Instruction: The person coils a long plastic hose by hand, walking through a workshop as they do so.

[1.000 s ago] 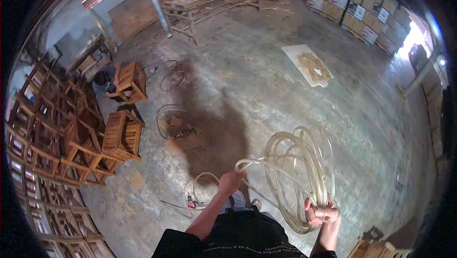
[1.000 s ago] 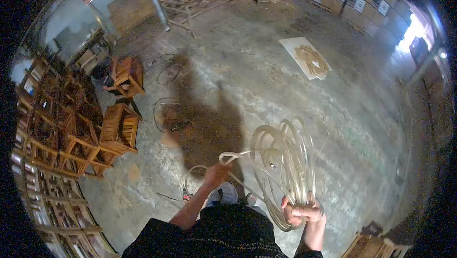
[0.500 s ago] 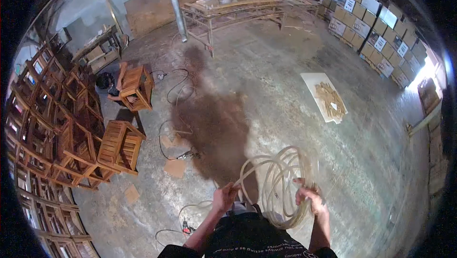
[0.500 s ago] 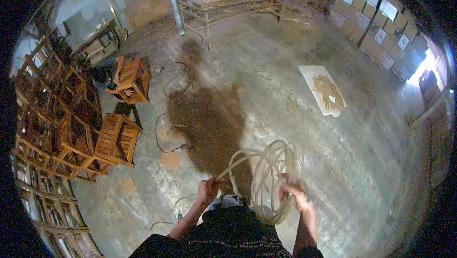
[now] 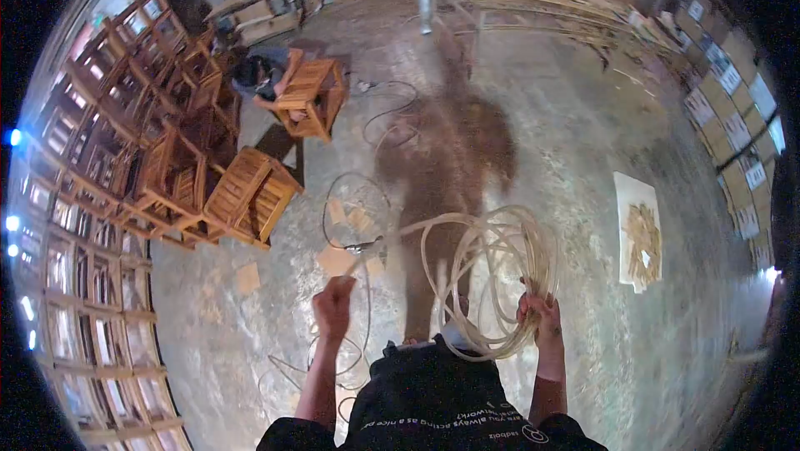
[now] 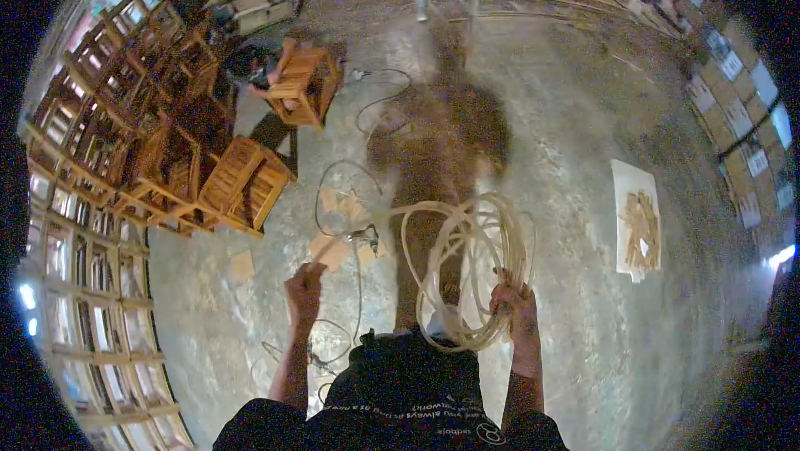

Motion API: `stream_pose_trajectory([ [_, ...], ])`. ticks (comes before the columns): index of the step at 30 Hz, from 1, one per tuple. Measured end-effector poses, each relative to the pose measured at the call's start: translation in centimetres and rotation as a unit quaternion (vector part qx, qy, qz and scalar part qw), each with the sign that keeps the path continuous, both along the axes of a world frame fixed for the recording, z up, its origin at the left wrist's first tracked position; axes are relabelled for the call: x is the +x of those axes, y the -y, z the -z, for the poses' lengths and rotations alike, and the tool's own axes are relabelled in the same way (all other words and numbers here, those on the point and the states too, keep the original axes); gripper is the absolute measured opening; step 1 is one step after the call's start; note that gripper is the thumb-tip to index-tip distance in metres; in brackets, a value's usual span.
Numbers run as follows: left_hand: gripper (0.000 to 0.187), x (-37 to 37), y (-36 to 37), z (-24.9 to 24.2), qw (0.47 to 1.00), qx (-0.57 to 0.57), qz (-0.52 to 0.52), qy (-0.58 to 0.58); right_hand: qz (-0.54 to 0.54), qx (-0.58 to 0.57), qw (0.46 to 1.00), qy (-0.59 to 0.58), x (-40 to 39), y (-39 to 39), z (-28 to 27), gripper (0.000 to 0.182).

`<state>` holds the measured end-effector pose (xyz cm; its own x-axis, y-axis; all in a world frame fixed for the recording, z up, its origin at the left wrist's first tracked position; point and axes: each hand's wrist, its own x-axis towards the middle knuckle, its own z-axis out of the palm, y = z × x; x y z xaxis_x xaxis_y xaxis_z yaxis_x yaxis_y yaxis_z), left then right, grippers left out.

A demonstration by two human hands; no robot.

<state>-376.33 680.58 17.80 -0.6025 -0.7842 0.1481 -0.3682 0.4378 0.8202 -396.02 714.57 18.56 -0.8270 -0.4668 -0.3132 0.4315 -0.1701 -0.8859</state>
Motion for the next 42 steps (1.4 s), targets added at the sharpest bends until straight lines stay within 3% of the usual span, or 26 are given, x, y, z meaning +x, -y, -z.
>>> stream_pose_trajectory([
  [1,0.014,0.3,0.6,-0.7,0.999,0.004,-0.033,0.008,-0.019,-0.026,0.999,0.010,-2.0,0.6,0.5,0.058],
  [2,0.015,1.1,1.9,1.1,0.992,-0.116,-0.042,0.016,-0.037,-0.053,0.998,0.020,-4.0,1.2,0.9,0.059],
  [3,0.016,0.8,1.7,-0.6,0.992,0.019,-0.122,0.032,-0.056,-0.079,0.995,0.028,-6.1,1.9,0.9,0.060],
  [5,0.019,2.3,3.3,1.4,0.986,0.012,-0.164,0.013,-0.112,-0.081,0.990,0.013,-9.9,3.4,0.2,0.061],
  [7,0.022,2.8,3.8,0.4,0.972,0.072,-0.222,-0.038,-0.157,-0.067,0.985,0.015,-12.9,5.1,-0.1,0.063],
  [11,0.026,5.9,4.5,0.2,0.947,0.012,-0.319,-0.044,-0.218,-0.016,0.976,0.002,-18.0,8.4,-0.8,0.063],
  [13,0.027,8.3,5.1,1.2,0.936,-0.020,-0.351,0.021,-0.243,-0.015,0.969,-0.049,-19.4,10.4,0.0,0.058],
  [14,0.022,9.9,5.6,2.4,0.892,-0.077,-0.394,0.207,-0.250,-0.001,0.967,-0.045,-19.8,11.6,0.1,0.057],
  [17,0.023,12.5,7.0,6.7,0.875,-0.128,-0.384,0.265,-0.265,0.017,0.963,-0.045,-20.3,15.8,-0.4,0.054],
  [18,0.020,12.6,7.7,8.4,0.877,-0.049,-0.407,0.251,-0.273,0.012,0.961,-0.049,-20.5,17.3,-0.6,0.054],
  [21,0.013,8.8,10.3,7.3,0.865,-0.035,-0.386,0.318,-0.293,0.008,0.955,-0.053,-20.6,22.0,-2.0,0.055],
  [26,0.022,9.1,18.2,14.2,0.877,0.024,-0.320,0.357,-0.283,-0.008,0.956,-0.071,-19.6,30.2,-5.7,0.055],
  [30,0.022,6.8,25.2,17.5,0.910,0.071,-0.294,0.283,-0.301,-0.050,0.952,-0.004,-18.5,35.9,-8.8,0.062],
  [37,0.018,-3.8,36.5,19.6,0.956,0.108,-0.226,0.151,-0.388,0.007,0.918,-0.082,-17.5,41.4,-12.0,0.064],
  [39,0.019,-8.9,37.7,14.4,0.974,0.083,-0.156,0.139,-0.435,0.024,0.896,-0.092,-18.8,41.5,-11.7,0.065],
  [40,0.020,-11.3,37.9,13.0,0.989,0.050,-0.123,0.072,-0.427,0.036,0.900,-0.085,-18.8,42.3,-12.3,0.065],
  [41,0.017,-13.7,38.0,13.3,0.989,0.021,-0.107,0.097,-0.418,0.049,0.904,-0.077,-18.7,43.1,-12.9,0.065],
  [42,0.019,-16.0,37.3,10.3,0.997,0.038,-0.058,0.034,-0.411,0.029,0.909,-0.060,-19.0,43.6,-12.8,0.066],
])
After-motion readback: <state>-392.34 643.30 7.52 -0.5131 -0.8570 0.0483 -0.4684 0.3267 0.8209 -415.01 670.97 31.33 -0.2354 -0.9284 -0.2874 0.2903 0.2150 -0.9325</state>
